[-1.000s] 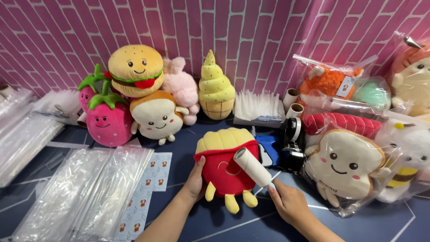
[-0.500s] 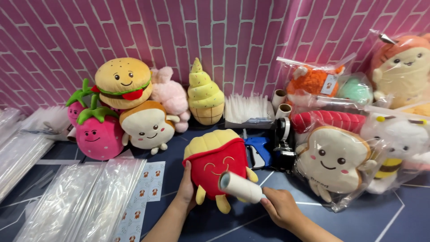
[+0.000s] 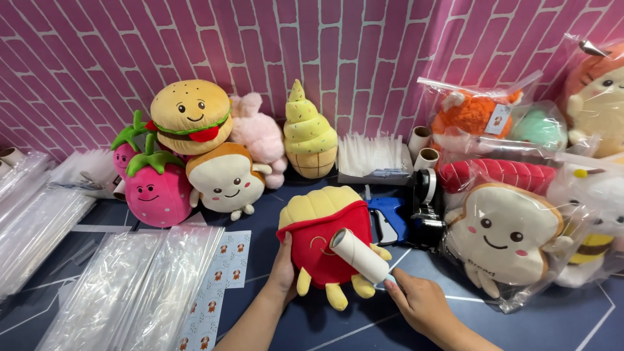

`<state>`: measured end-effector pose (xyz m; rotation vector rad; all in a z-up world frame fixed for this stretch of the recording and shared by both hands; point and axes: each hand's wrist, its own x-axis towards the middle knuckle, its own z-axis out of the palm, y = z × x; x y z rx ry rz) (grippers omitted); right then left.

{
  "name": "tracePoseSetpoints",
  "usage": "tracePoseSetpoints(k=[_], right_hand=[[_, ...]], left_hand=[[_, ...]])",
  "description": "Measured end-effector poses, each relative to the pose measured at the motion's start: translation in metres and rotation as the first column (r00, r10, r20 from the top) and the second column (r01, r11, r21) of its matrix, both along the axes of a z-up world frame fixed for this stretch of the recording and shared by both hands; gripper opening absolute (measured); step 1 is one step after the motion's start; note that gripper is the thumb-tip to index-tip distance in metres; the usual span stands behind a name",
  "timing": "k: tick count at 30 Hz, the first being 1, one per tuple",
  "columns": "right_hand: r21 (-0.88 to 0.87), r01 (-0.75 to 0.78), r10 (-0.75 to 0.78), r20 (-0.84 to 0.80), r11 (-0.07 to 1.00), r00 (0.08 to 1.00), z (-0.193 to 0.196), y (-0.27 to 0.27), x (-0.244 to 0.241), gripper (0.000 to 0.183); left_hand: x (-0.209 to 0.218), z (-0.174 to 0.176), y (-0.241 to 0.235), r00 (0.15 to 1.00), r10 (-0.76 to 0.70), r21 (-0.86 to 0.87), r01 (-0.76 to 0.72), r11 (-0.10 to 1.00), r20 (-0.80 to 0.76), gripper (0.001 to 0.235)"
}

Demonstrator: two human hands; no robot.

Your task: Using a lint roller to clean a plush toy shaped like french fries on a workshop table.

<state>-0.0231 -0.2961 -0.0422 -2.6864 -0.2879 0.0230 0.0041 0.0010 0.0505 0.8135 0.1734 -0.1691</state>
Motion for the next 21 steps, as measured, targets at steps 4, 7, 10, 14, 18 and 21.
tracePoseSetpoints(k=[4,7,10,14,18,21], right_hand=[[-0.027,-0.064,0.064,-0.013,0.998,0.998,0.0,0.002,-0.003,0.036],[-0.013,-0.144,0.145,0.046,0.989,0.988,0.0,0.002,-0.005,0.036],[-0.025,-0.184,0.185,0.06,0.983,0.981,0.002,0.003,-0.009,0.036],[0.057,-0.322,0.302,0.229,0.945,0.925,0.003,0.0,-0.007,0.04],[0.253,-0.001,-0.036,0.144,0.968,0.989,-0.009,-0.017,0.004,0.041],[0.254,0.198,-0.187,-0.067,0.947,0.98,0.025,-0.004,0.007,0.045]], left_hand=[[0.0,-0.001,0.002,1.0,-0.01,0.037,0.01,0.999,0.014,0.073],[0.002,-0.003,0.001,0.997,0.019,0.02,-0.018,1.0,-0.077,0.073],[0.005,-0.009,0.003,0.996,0.019,-0.044,-0.023,0.999,-0.086,0.076],[0.007,-0.009,0.007,0.998,-0.001,-0.036,-0.001,0.999,-0.067,0.075],[0.003,-0.007,0.006,1.0,-0.013,-0.038,0.013,0.999,-0.017,0.077],[0.007,-0.018,0.005,0.986,-0.029,-0.039,0.036,0.999,0.163,0.072]])
